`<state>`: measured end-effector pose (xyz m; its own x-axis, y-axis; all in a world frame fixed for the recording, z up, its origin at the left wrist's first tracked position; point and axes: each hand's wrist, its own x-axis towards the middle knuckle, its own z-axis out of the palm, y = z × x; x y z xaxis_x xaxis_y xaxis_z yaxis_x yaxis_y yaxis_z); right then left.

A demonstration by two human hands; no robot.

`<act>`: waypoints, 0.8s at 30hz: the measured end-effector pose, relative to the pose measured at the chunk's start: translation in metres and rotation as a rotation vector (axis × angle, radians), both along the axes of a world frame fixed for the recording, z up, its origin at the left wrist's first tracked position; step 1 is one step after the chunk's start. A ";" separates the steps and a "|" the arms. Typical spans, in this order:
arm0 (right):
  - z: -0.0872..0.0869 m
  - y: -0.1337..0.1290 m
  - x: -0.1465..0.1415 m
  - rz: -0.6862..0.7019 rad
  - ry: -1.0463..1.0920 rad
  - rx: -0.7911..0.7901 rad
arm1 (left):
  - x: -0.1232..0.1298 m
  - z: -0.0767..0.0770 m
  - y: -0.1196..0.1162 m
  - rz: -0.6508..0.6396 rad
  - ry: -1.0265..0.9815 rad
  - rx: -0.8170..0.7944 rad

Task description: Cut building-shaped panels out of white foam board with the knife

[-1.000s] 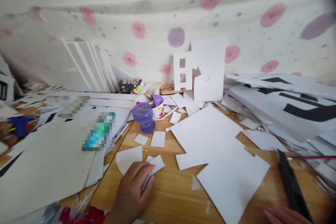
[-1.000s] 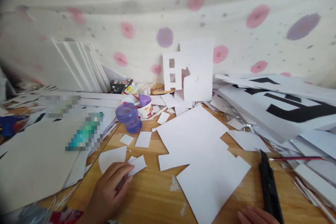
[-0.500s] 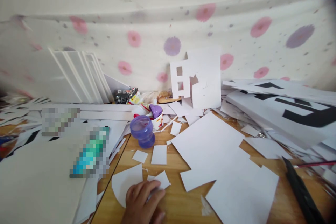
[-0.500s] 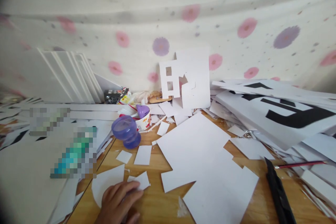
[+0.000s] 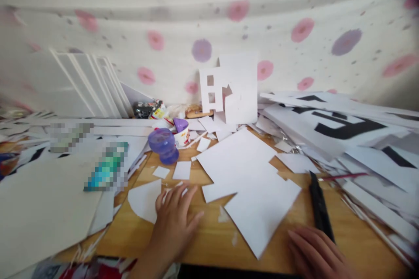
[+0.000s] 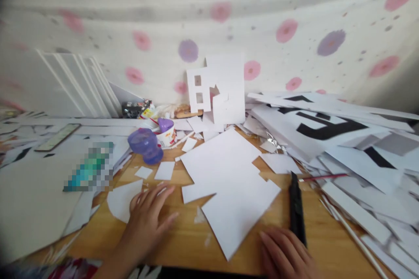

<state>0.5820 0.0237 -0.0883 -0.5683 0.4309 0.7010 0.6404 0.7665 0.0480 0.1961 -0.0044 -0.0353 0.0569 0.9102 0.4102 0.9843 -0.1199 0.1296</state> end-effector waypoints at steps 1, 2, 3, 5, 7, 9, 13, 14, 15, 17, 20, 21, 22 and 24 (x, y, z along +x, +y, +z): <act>0.009 0.000 -0.003 0.004 -0.007 -0.059 | 0.016 0.004 0.005 0.003 -0.018 -0.078; 0.015 -0.001 -0.006 0.010 -0.001 -0.115 | 0.030 0.008 0.011 0.000 -0.038 -0.174; 0.020 -0.001 -0.007 0.007 0.029 -0.152 | 0.043 0.011 0.018 0.005 -0.060 -0.251; 0.023 -0.002 -0.008 0.036 0.025 -0.204 | 0.062 0.018 0.029 0.025 -0.087 -0.340; 0.022 -0.003 -0.006 0.073 0.008 -0.233 | 0.069 0.022 0.038 0.027 -0.088 -0.367; 0.020 -0.004 -0.005 0.103 0.004 -0.253 | 0.069 0.025 0.044 0.010 -0.077 -0.373; 0.020 -0.007 -0.006 0.124 0.040 -0.284 | 0.061 0.026 0.049 -0.035 -0.062 -0.381; 0.021 -0.007 -0.005 0.136 0.048 -0.289 | 0.060 0.026 0.050 -0.042 -0.064 -0.380; 0.022 -0.007 -0.002 0.156 0.059 -0.289 | 0.059 0.025 0.051 -0.047 -0.069 -0.378; 0.025 -0.005 0.006 0.194 0.100 -0.282 | 0.059 0.024 0.051 -0.055 -0.086 -0.368; 0.029 0.002 0.026 0.115 0.215 -0.267 | 0.061 0.024 0.049 -0.063 -0.129 -0.352; 0.030 0.005 0.032 0.051 0.246 -0.273 | 0.061 0.024 0.047 -0.063 -0.148 -0.350; 0.031 0.008 0.036 -0.010 0.269 -0.282 | 0.062 0.025 0.046 -0.062 -0.169 -0.349; 0.033 0.010 0.038 -0.078 0.290 -0.306 | 0.064 0.028 0.043 -0.059 -0.213 -0.348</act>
